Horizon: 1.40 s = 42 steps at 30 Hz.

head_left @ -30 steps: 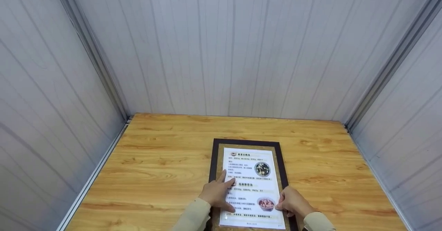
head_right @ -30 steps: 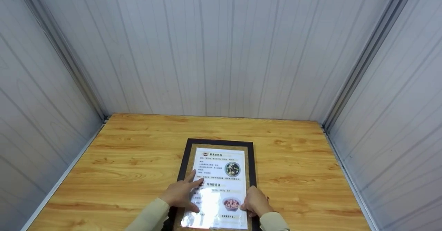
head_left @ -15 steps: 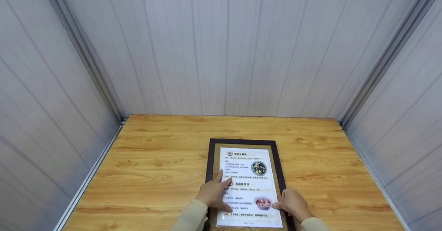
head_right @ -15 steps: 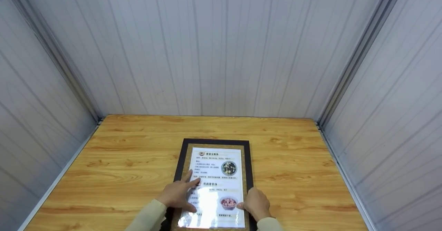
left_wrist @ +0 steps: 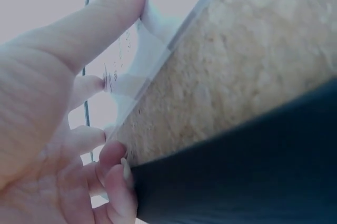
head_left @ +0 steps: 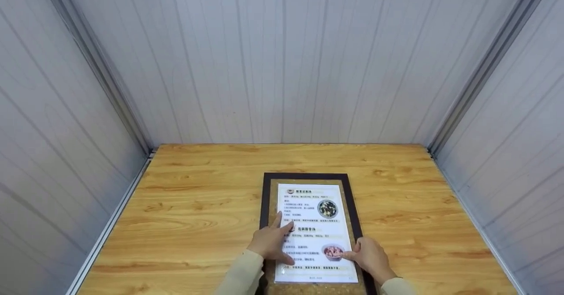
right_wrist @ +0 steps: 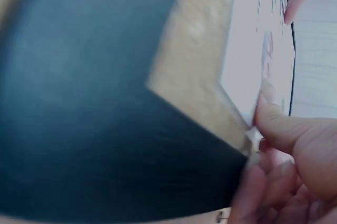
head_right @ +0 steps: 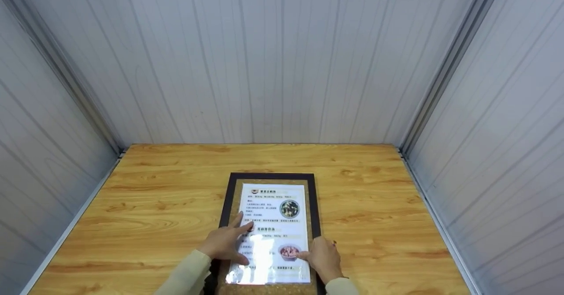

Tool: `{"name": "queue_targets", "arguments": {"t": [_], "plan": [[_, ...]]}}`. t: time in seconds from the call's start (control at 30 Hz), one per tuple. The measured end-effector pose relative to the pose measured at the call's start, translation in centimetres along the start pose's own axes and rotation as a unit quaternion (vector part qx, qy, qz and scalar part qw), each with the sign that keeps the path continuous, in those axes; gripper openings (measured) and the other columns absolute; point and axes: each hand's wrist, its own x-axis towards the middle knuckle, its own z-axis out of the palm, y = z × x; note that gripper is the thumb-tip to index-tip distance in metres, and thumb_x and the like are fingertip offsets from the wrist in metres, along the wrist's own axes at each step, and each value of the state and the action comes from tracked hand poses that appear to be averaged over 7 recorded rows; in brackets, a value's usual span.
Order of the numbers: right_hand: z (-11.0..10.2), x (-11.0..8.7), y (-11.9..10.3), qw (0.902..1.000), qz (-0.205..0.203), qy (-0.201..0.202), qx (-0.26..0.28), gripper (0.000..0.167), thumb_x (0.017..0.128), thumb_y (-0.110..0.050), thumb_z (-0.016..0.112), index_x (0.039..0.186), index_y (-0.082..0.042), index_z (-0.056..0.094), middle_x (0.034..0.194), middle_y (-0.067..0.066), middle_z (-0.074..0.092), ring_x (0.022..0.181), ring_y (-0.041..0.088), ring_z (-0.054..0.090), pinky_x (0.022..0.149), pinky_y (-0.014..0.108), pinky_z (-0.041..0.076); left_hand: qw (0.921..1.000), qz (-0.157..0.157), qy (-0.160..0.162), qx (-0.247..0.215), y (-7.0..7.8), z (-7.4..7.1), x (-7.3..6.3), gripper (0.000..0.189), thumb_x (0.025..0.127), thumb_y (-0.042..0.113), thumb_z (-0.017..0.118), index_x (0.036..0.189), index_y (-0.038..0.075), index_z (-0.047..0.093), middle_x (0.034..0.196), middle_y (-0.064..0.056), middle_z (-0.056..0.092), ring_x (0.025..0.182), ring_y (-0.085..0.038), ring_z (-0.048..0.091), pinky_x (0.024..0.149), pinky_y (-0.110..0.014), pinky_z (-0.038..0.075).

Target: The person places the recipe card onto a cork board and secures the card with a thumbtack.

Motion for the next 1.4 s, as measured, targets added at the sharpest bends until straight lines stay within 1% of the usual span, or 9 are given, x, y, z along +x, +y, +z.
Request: {"name": "queue_targets", "arguments": {"t": [0.1, 0.2, 0.4, 0.5, 0.67, 0.87, 1.03, 1.23, 1.4], "plan": [[0.3, 0.0, 0.5, 0.9997, -0.004, 0.007, 0.024, 0.048, 0.070, -0.038, 0.090, 0.063, -0.012, 0.050, 0.060, -0.001, 0.047, 0.056, 0.015, 0.044, 0.053, 0.030, 0.036, 1.0000, 0.000, -0.001, -0.002, -0.2, -0.1, -0.1, 0.109, 0.058, 0.055, 0.091, 0.151, 0.019, 0.045, 0.159, -0.025, 0.021, 0.120, -0.049, 0.054, 0.088, -0.058, 0.047], [0.4, 0.2, 1.1, 0.9969, -0.011, 0.009, 0.077, 0.045, 0.076, -0.036, 0.086, 0.062, -0.012, 0.050, 0.057, -0.002, 0.048, 0.053, 0.013, 0.044, 0.052, 0.029, 0.038, 1.0000, -0.003, 0.000, -0.005, -0.3, -0.1, -0.1, 0.109, 0.058, 0.055, 0.091, 0.151, 0.019, 0.045, 0.160, -0.024, 0.021, 0.119, -0.049, 0.054, 0.088, -0.058, 0.047], [-1.3, 0.9, 2.5, 0.9735, 0.039, 0.025, 0.224, 0.038, 0.093, -0.033, 0.070, 0.071, -0.003, 0.062, 0.061, 0.004, 0.058, 0.047, 0.013, 0.051, 0.043, 0.025, 0.043, 1.0000, -0.006, 0.004, -0.007, -0.3, 0.0, -0.1, 0.108, 0.058, 0.054, 0.092, 0.150, 0.020, 0.046, 0.160, -0.023, 0.021, 0.117, -0.049, 0.054, 0.089, -0.058, 0.046], [-2.7, 1.3, 3.2, 0.9666, 0.044, 0.042, 0.249, 0.032, 0.097, -0.026, 0.066, 0.086, 0.004, 0.067, 0.067, 0.008, 0.061, 0.050, 0.015, 0.053, 0.045, 0.025, 0.044, 0.9999, 0.001, 0.011, 0.006, -0.4, -0.1, -0.2, 0.108, 0.058, 0.055, 0.091, 0.150, 0.020, 0.047, 0.159, -0.025, 0.023, 0.115, -0.049, 0.056, 0.086, -0.057, 0.047], [-4.6, 2.0, 4.0, 0.9725, 0.030, 0.041, 0.227, 0.023, 0.098, -0.015, 0.063, 0.102, 0.008, 0.066, 0.078, 0.009, 0.063, 0.055, 0.016, 0.055, 0.050, 0.026, 0.049, 0.9999, 0.002, 0.013, 0.011, -0.5, 0.0, -0.3, 0.108, 0.058, 0.056, 0.091, 0.149, 0.019, 0.047, 0.159, -0.025, 0.023, 0.116, -0.048, 0.056, 0.086, -0.058, 0.047], [-5.9, 2.6, 4.8, 0.9881, -0.001, 0.021, 0.153, 0.011, 0.094, -0.003, 0.064, 0.099, 0.005, 0.069, 0.081, 0.007, 0.061, 0.059, 0.018, 0.056, 0.048, 0.026, 0.047, 0.9999, 0.003, 0.011, 0.004, -0.4, 0.0, -0.2, 0.107, 0.059, 0.057, 0.090, 0.150, 0.020, 0.046, 0.159, -0.023, 0.023, 0.117, -0.048, 0.055, 0.088, -0.057, 0.047], [-6.0, 2.9, 5.5, 0.9943, -0.007, -0.013, 0.106, 0.009, 0.093, 0.005, 0.061, 0.098, 0.007, 0.068, 0.084, 0.005, 0.064, 0.066, 0.018, 0.056, 0.054, 0.028, 0.048, 0.9998, 0.008, 0.018, 0.007, -0.5, 0.1, -0.3, 0.106, 0.059, 0.058, 0.089, 0.149, 0.019, 0.047, 0.159, -0.023, 0.025, 0.117, -0.047, 0.056, 0.087, -0.056, 0.048], [-5.2, 3.6, 6.3, 0.9957, -0.012, -0.059, 0.070, 0.014, 0.092, 0.010, 0.058, 0.101, 0.006, 0.068, 0.089, 0.005, 0.065, 0.079, 0.018, 0.059, 0.065, 0.031, 0.049, 0.9999, 0.002, 0.012, -0.004, -0.5, 0.2, -0.4, 0.105, 0.061, 0.058, 0.089, 0.149, 0.019, 0.047, 0.160, -0.021, 0.023, 0.119, -0.048, 0.054, 0.090, -0.057, 0.046], [-4.8, 3.7, 6.6, 0.9924, -0.027, -0.085, 0.085, 0.016, 0.092, 0.013, 0.055, 0.103, 0.007, 0.066, 0.088, 0.005, 0.065, 0.079, 0.018, 0.061, 0.065, 0.030, 0.051, 0.9999, 0.002, 0.016, -0.005, -0.4, 0.2, -0.6, 0.105, 0.060, 0.058, 0.089, 0.148, 0.019, 0.049, 0.159, -0.021, 0.025, 0.120, -0.049, 0.053, 0.092, -0.057, 0.045]]}}
